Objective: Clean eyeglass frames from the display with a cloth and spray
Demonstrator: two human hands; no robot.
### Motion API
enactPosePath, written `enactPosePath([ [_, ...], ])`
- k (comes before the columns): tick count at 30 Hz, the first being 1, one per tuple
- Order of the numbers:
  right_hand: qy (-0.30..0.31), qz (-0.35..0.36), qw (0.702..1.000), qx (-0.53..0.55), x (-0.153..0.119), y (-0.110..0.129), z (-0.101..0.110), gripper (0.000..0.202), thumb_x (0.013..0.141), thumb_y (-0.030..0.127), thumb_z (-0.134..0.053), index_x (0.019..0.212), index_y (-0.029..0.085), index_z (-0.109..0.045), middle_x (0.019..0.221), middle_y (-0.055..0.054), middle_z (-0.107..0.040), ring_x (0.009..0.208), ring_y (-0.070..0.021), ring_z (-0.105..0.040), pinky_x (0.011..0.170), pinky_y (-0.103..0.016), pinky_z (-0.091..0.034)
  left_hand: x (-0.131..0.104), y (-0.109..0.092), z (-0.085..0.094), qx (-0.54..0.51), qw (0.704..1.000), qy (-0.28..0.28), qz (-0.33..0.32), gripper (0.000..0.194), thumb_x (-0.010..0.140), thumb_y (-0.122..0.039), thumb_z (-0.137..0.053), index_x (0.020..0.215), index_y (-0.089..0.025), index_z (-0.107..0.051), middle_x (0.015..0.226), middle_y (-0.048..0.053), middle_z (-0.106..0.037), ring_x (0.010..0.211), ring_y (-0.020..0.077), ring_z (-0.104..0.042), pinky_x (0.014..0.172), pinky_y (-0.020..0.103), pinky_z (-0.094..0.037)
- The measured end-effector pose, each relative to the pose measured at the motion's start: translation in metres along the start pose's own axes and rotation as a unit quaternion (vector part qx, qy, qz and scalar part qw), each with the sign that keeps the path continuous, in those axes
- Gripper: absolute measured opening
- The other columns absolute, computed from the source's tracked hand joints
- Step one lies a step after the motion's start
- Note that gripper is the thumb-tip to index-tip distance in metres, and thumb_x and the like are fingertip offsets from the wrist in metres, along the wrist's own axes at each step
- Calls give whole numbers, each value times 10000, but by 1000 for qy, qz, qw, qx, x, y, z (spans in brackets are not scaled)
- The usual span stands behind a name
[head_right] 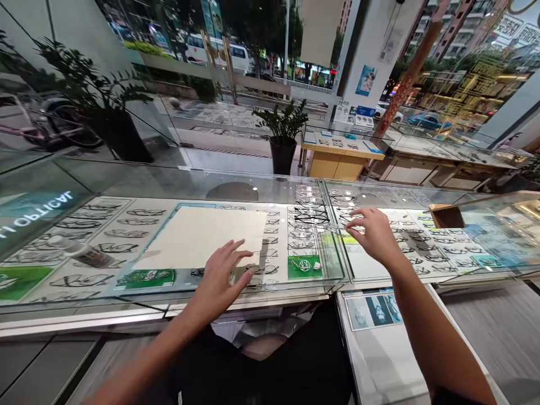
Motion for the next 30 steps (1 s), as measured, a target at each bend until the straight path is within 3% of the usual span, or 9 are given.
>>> enactPosePath([
  [2, -38, 57, 997, 31, 35, 38, 12, 211, 1042, 391, -661, 960, 299, -833, 1277, -70, -739, 1216, -353, -604, 1030, -578, -433, 25, -6, 18, -47, 997, 63, 11, 412, 1050, -538, -441, 961, -236, -706, 1133, 111, -786, 1073, 319, -721, 891, 444, -542],
  [5, -109, 127, 985, 51, 95, 92, 3, 133, 1014, 319, -720, 940, 315, -831, 1220, -52, -745, 1198, -333, -584, 1067, -583, -406, 83, -6, 42, -66, 992, 97, 43, 529, 1042, -561, -444, 650, -220, -545, 661, 67, -657, 610, 221, -590, 606, 351, -389],
  [8, -176, 143, 971, 75, 137, 130, -28, 135, 1015, 283, -721, 957, 329, -834, 1210, -43, -730, 1217, -309, -561, 1142, -580, -347, 139, 7, 49, -181, 971, 146, 50, 507, 933, -568, -661, 598, -202, -555, 604, 53, -589, 544, 174, -529, 548, 310, -344],
  [10, -228, 115, 962, 92, 149, 145, -52, 149, 1027, 279, -704, 996, 332, -839, 1205, -55, -721, 1216, -306, -542, 1129, -558, -342, 162, 19, 45, -309, 931, 177, 84, 411, 878, -528, -750, 684, -185, -631, 644, 34, -583, 546, 141, -514, 521, 268, -344],
  [15, -339, 44, 934, 103, 139, 156, -103, 178, 1027, 264, -692, 1053, 343, -850, 1042, -82, -718, 1087, -303, -552, 999, -511, -367, 171, 41, 12, -574, 771, 206, 182, 273, 890, -404, -766, 890, -135, -715, 747, 33, -600, 557, 83, -494, 451, 175, -296],
  [20, -348, 72, 928, 110, 128, 157, -139, 235, 1013, 236, -714, 1104, 408, -846, 958, -57, -719, 1002, -274, -577, 941, -477, -350, 160, 53, -21, -640, 691, 248, 226, 264, 899, -359, -811, 931, -112, -724, 833, 70, -659, 644, 96, -599, 466, 153, -391],
  [24, -353, 114, 920, 127, 126, 163, -147, 287, 1008, 188, -713, 1135, 416, -833, 980, -41, -735, 982, -256, -588, 912, -449, -354, 161, 60, -24, -650, 694, 224, 212, 348, 795, -368, -934, 871, -121, -701, 777, 33, -640, 620, 78, -567, 498, 158, -413],
  [27, -350, 117, 916, 160, 125, 165, -145, 326, 1012, 149, -655, 1146, 391, -827, 978, -47, -724, 959, -251, -597, 890, -438, -373, 162, 61, -19, -624, 732, 199, 188, 458, 727, -465, -980, 821, -118, -696, 736, 18, -629, 613, 74, -548, 556, 191, -445],
  [30, -335, 53, 905, 256, 127, 158, -143, 251, 1024, 206, -614, 1135, 313, -812, 975, -61, -711, 936, -252, -605, 887, -438, -409, 163, 59, -12, -591, 775, 153, 164, 526, 696, -550, -979, 855, -118, -725, 777, 24, -658, 661, 85, -569, 604, 214, -449],
])
Point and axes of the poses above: each hand's wrist, its own x-axis towards the middle knuckle, its own z-axis out of the back of the hand, y = z × x, the point moved 3 cm from there along x, towards the middle knuckle
